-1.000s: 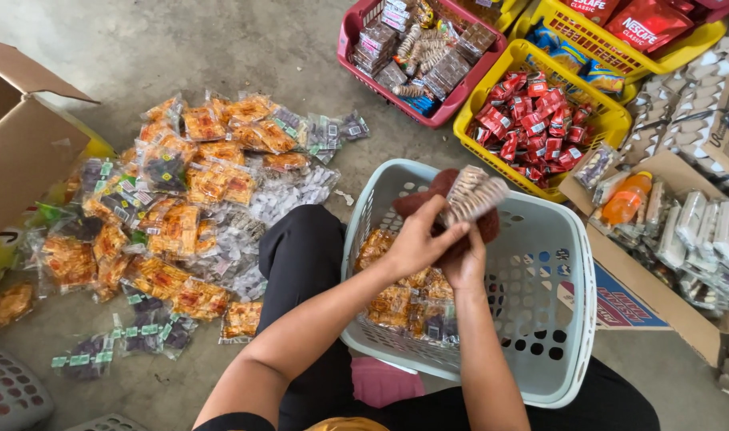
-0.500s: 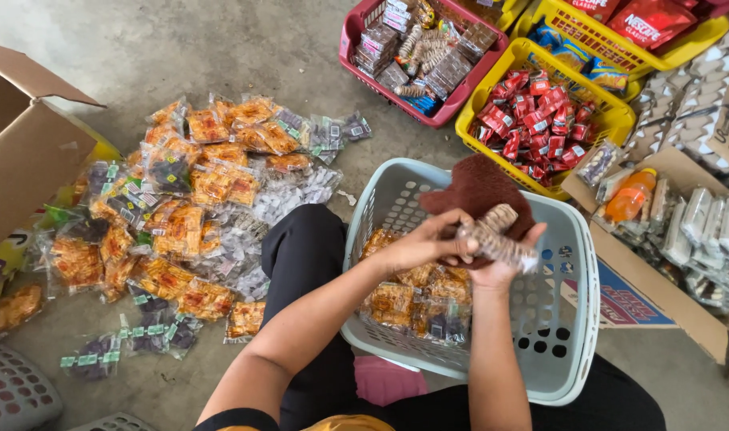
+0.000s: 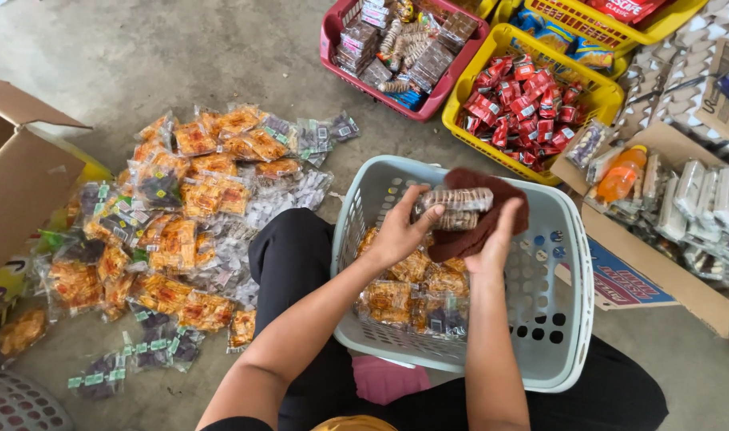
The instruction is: The recorder is wiping down individual snack packets with a cloth and sorting them into a basket while sitting on the floor of a storage area.
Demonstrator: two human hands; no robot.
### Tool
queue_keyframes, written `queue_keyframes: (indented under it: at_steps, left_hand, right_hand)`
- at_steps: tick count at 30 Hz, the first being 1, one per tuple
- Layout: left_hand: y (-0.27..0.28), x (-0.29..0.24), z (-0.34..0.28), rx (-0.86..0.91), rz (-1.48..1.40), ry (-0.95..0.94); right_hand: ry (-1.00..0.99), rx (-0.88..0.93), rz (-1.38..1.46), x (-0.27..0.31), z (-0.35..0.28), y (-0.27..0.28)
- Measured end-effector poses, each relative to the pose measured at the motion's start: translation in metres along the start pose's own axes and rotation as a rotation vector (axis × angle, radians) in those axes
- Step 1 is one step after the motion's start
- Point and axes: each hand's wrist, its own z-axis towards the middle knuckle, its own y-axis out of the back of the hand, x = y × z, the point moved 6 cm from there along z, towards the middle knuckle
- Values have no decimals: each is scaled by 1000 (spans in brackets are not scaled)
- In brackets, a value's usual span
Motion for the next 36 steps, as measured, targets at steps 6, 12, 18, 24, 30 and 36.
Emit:
queue_keyframes:
  at_steps: [6,12,18,24,30,36]
  left_hand:
    - [3,-14,1,56,60,-15]
    - [25,-29,0,-2,188,-143]
    - [92,-76,39,-47,428,-371]
    - [174,-10,132,-162,756,-388]
    - [190,206,212,152,708,407]
    - [179,297,336,45,731,342]
  right_hand:
    - [-83,160,-99,-4,-1,1]
    - [138,-64,-463,-2,-7,6]
    - [266,-105,-863,-9,-6,15]
    - [72,-99,-855,-1,-25,-26]
    - [-110,-41,-784,-3,-36,-37]
    - [-215,-191,-666,-10,-43,-6]
